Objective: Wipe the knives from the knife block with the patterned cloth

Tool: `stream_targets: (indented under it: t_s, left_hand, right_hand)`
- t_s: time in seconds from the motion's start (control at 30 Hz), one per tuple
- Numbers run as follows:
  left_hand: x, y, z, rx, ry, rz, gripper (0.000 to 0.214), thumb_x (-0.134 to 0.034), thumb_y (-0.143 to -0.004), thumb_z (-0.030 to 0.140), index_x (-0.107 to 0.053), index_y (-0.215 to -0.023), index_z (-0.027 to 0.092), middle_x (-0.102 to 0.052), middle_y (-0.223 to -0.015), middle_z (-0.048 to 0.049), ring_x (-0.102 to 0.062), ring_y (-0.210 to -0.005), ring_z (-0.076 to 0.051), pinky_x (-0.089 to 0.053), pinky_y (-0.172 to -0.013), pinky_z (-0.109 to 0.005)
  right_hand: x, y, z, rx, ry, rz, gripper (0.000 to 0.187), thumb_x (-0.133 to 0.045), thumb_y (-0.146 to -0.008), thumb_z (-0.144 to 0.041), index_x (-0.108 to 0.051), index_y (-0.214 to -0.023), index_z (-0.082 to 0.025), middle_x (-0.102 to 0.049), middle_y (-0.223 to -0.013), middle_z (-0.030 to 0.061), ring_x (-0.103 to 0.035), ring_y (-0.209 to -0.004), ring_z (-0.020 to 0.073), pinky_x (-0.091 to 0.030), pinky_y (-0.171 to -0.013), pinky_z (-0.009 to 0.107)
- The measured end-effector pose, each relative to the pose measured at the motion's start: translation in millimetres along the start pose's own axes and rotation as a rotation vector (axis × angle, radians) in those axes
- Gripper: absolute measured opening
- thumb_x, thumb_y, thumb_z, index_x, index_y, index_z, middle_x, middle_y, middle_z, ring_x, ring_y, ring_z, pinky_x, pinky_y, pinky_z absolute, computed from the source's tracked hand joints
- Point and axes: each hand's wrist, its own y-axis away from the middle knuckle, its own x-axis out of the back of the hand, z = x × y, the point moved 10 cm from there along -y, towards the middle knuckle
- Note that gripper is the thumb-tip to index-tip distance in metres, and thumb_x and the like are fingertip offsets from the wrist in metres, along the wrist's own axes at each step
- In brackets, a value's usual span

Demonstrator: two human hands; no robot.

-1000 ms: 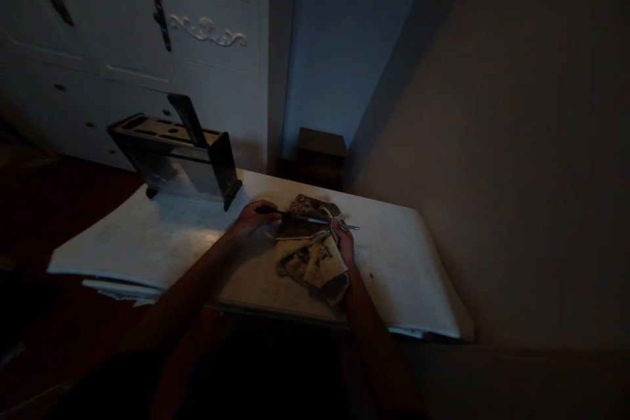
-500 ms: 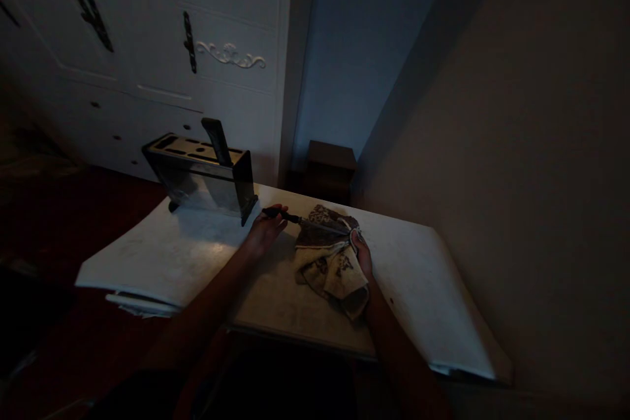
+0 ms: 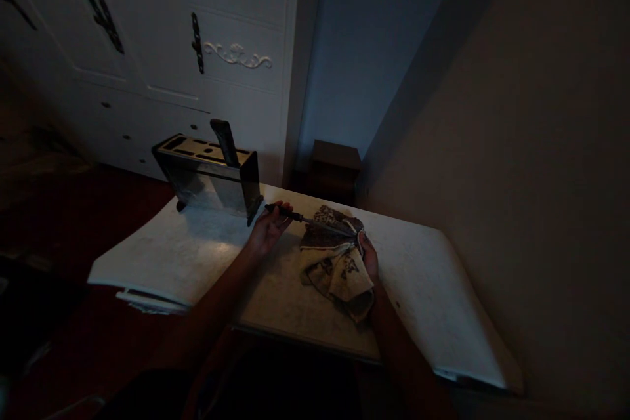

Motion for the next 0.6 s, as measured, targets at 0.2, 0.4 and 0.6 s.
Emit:
stream_targets:
  t_s: [0.2,0.4,0.6]
  left_hand:
    - [0.6,-0.5,1.1,0.019,0.013,0.009,0.016,-0.067,-0.083,0.018,-0.065,-0.099,0.016,-0.072,-0.104,-0.0063,-0.067,-0.107,-0.020,-0.048,-0.104,-0.042]
    - [2.5,-1.1,0.8,0.033,0.043,0.031,0.016,-0.064,-0.083,0.014,-0.065,-0.100,0.015,-0.072,-0.105,-0.0086,-0.067,-0.108,-0.022,-0.048,-0.104,-0.042]
    - [3.4,-0.5,-1.6,0.053,0.068,0.066,0.015,-0.061,-0.085,0.012,-0.064,-0.099,0.015,-0.071,-0.106,-0.0087,-0.067,-0.110,-0.022,-0.049,-0.104,-0.041]
  right_hand:
    - [-27.2,18.1,2.5,-0.156,-0.075,-0.023,0.055,-0.050,-0.081,-0.065,-0.071,-0.110,-0.023,-0.073,-0.109,0.0072,-0.067,-0.103,0.0293,-0.052,-0.093,0.047]
    - [-23.1,20.2,4.1,-0.206,-0.046,-0.020,0.054,-0.052,-0.079,-0.065,-0.074,-0.103,-0.023,-0.075,-0.098,0.0079,-0.066,-0.105,0.0313,-0.051,-0.094,0.050]
    - [-17.4,18.8,3.5,-0.193,-0.099,0.013,0.050,-0.050,-0.081,-0.062,-0.074,-0.100,-0.023,-0.075,-0.099,0.0054,-0.066,-0.105,0.0301,-0.051,-0.095,0.045]
